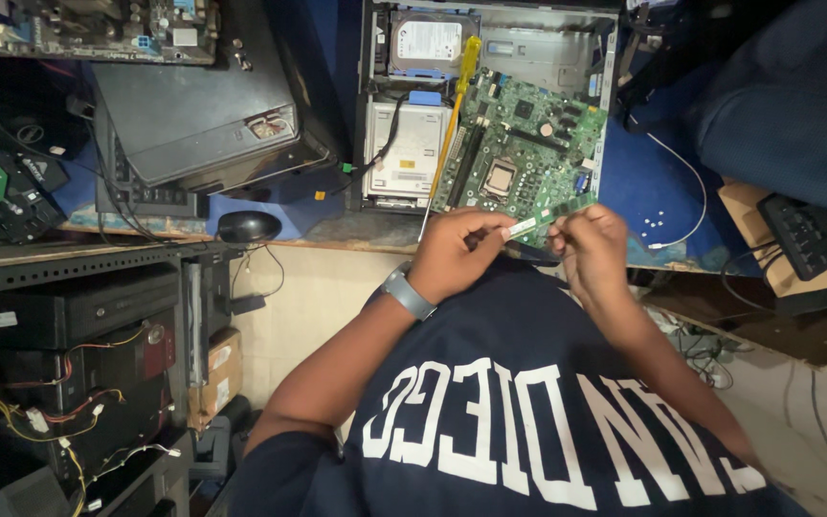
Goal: The person works on an open desktop computer case on a workbench. They detach a RAM module from the motherboard and set it aside, then use a screwdriver to unscrew and loosen the motherboard from the case, steadying the board with the other hand.
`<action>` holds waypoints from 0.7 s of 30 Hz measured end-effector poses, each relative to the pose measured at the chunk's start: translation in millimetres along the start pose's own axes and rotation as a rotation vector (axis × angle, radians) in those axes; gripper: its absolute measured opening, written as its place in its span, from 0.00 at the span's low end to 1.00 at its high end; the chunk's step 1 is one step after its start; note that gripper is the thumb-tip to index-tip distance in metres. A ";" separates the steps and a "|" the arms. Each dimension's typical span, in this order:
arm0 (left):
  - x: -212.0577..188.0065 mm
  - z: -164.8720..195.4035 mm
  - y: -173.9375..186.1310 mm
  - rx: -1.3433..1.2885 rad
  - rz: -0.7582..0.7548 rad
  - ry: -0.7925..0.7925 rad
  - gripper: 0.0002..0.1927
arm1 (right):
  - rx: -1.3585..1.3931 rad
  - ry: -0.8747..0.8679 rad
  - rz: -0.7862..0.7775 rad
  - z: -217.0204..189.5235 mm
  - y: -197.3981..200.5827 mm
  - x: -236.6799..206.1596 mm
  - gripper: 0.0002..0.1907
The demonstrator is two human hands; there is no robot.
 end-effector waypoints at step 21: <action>12.6 -57.8 -14.9 -0.312 -0.058 0.183 0.12 | -0.165 -0.091 -0.295 9.0 -32.5 -13.1 0.05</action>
Point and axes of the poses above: each hand's wrist, its own x-axis towards the middle knuckle, its own y-axis out of the back of the hand, z = x × y, the point moved 8 cm from there along x, towards the middle knuckle, and after that the axes turned 9 degrees about y, right-handed, at the moved point
